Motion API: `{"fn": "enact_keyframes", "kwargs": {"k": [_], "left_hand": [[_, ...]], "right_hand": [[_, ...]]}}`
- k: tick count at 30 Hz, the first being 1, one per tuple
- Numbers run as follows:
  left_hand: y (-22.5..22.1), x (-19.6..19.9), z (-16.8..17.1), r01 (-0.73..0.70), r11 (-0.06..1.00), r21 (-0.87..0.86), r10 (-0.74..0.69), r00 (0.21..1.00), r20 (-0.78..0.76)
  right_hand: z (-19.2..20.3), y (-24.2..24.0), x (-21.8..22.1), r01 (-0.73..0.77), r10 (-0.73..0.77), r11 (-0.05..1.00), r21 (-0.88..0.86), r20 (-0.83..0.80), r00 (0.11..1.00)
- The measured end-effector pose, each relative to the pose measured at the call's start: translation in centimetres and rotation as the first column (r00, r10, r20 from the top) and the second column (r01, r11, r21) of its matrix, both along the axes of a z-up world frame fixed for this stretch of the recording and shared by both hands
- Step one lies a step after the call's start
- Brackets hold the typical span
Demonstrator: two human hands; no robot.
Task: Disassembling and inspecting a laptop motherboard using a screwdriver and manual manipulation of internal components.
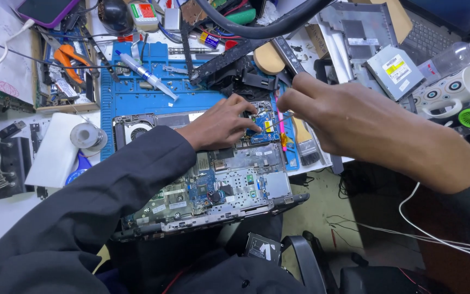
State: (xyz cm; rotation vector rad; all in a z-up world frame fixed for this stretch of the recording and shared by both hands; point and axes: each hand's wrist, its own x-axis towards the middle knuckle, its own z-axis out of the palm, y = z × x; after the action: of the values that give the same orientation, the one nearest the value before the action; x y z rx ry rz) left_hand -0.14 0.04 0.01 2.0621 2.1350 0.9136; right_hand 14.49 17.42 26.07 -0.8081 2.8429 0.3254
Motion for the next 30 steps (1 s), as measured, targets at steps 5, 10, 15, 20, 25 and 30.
{"fn": "enact_keyframes", "kwargs": {"k": [5,10,15,20,25,30], "left_hand": [[0.1,0.1,-0.2,-0.004,0.999,-0.035,0.003,1.0,-0.011],[-0.2,0.2,0.0,0.002,1.0,0.0,-0.002,1.0,-0.004],[-0.1,0.2,-0.2,-0.007,1.0,-0.003,0.007,1.0,-0.011],[-0.1,0.1,-0.4,-0.004,1.0,0.011,0.005,0.999,-0.044],[-0.1,0.0,-0.3,-0.005,1.0,0.0,0.005,0.999,-0.041],[-0.2,0.2,-0.4,0.0,1.0,0.027,0.0,1.0,-0.026]], "right_hand": [[0.3,-1.0,-0.4,0.081,-0.083,0.996,-0.036,-0.06,0.995],[-0.8,-0.3,-0.3,0.011,-0.018,0.997,-0.077,-0.092,0.996],[0.5,-1.6,-0.8,0.147,-0.138,0.987,-0.07,0.114,0.984],[-1.2,-0.5,-1.1,-0.055,0.034,0.989,-0.135,-0.155,0.987],[-0.1,-1.2,-1.1,0.135,-0.129,0.984,-0.116,0.061,0.99],[-1.2,-0.6,-0.9,0.02,-0.045,0.979,-0.204,-0.118,0.992]]}}
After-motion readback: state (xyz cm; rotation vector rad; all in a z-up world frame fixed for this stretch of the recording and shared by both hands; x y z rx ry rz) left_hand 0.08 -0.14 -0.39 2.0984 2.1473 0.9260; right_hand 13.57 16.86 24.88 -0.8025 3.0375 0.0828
